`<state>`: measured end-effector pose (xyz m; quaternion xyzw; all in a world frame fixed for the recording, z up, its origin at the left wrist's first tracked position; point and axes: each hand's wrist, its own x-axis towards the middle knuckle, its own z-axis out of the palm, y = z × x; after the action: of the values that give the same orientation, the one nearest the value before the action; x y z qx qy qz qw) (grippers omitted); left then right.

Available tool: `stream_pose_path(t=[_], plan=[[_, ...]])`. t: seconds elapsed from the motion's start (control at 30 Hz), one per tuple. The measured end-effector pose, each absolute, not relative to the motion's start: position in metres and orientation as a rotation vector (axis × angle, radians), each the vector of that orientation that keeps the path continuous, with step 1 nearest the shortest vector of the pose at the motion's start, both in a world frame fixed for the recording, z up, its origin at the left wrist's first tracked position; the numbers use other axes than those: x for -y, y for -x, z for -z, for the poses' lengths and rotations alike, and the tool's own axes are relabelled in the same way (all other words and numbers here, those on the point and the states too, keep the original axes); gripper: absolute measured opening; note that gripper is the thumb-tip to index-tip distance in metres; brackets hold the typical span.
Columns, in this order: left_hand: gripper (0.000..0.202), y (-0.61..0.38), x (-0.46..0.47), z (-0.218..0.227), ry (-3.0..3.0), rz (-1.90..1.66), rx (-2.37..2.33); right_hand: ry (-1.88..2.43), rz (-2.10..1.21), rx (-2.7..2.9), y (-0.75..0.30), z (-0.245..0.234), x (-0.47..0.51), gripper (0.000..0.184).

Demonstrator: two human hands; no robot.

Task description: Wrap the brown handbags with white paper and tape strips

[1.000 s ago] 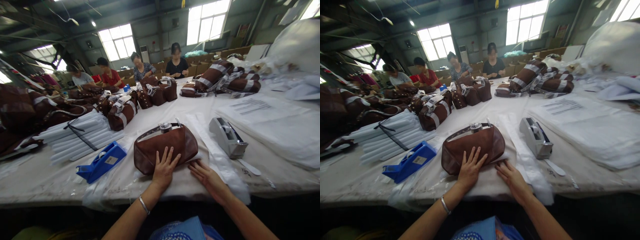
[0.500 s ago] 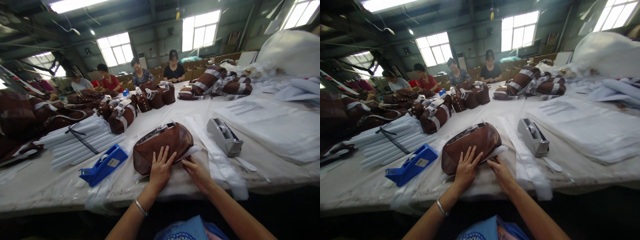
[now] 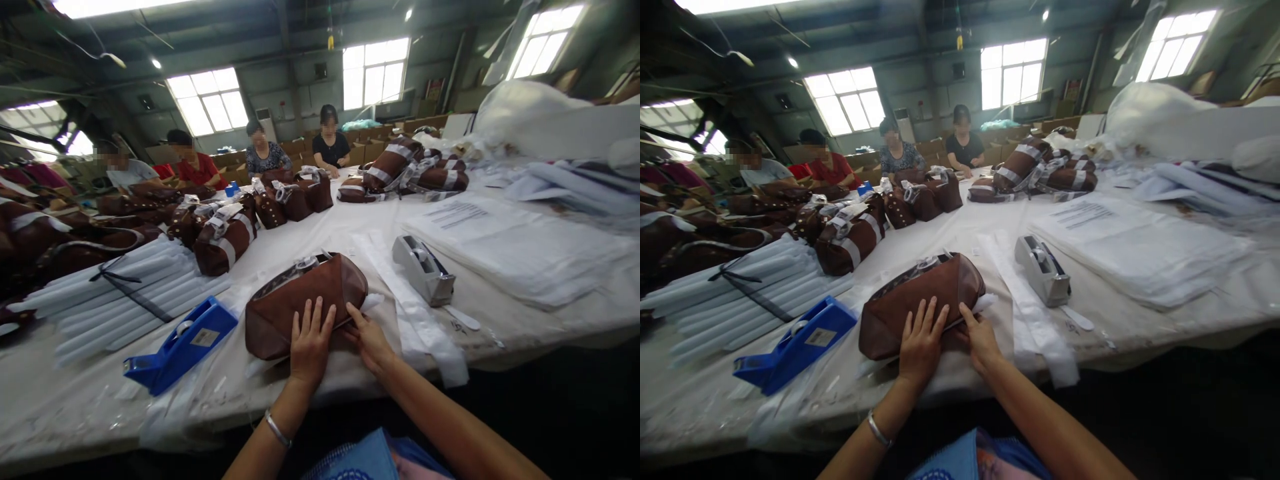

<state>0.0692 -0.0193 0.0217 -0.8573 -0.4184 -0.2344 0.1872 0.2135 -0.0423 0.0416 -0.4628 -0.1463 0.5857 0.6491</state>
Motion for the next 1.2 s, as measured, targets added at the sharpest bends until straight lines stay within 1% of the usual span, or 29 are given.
stream_pose_path(t=[0.1,0.17,0.2,0.23,0.33,0.4,0.47,0.53,0.63,0.8,0.9,1.0,1.07,1.1,1.2], plan=[[0.067,-0.066,0.015,-0.026,2.419,0.718,1.156,1.084,-1.369,0.479,-0.221,-0.049,0.051,0.039],[0.067,-0.06,0.011,-0.03,2.427,0.753,1.146,1.169,-1.393,0.728,-0.241,-0.051,0.059,0.041],[0.068,-0.057,0.008,-0.032,2.426,0.771,1.147,1.247,-1.322,0.906,-0.257,-0.05,0.064,0.042],[0.068,-0.054,0.006,-0.035,2.422,0.795,1.15,1.341,-1.17,1.095,-0.276,-0.049,0.069,0.042],[0.067,-0.048,0.001,-0.043,2.402,0.872,1.149,1.598,-0.358,1.548,-0.338,-0.043,0.082,0.034],[0.065,-0.048,-0.001,-0.048,2.388,0.914,1.144,1.721,0.044,1.736,-0.372,-0.035,0.087,0.035],[0.063,-0.048,-0.002,-0.051,2.384,0.934,1.142,1.821,0.258,1.898,-0.392,-0.027,0.088,0.036],[0.061,-0.05,-0.002,-0.052,2.386,0.941,1.145,1.884,0.372,1.993,-0.402,-0.02,0.086,0.033],[0.061,-0.051,-0.002,-0.053,2.389,0.94,1.154,1.902,0.412,2.031,-0.406,-0.017,0.079,0.026],[0.061,-0.05,-0.002,-0.056,2.392,0.946,1.167,1.779,0.278,1.975,-0.4,-0.033,0.07,0.025],[0.064,-0.049,-0.004,-0.06,2.393,0.963,1.18,1.642,0.087,1.935,-0.377,-0.049,0.077,0.022],[0.064,-0.046,-0.007,-0.064,2.386,0.989,1.194,1.553,-0.256,2.05,-0.35,-0.06,0.086,0.02],[0.064,-0.045,-0.008,-0.066,2.384,0.998,1.201,1.569,-0.388,2.062,-0.339,-0.06,0.082,0.022],[0.064,-0.044,-0.009,-0.066,2.385,0.998,1.203,1.593,-0.38,2.025,-0.336,-0.058,0.075,0.025],[0.066,-0.043,-0.009,-0.066,2.379,0.999,1.203,1.645,-0.202,1.874,-0.335,-0.04,0.037,0.041]])
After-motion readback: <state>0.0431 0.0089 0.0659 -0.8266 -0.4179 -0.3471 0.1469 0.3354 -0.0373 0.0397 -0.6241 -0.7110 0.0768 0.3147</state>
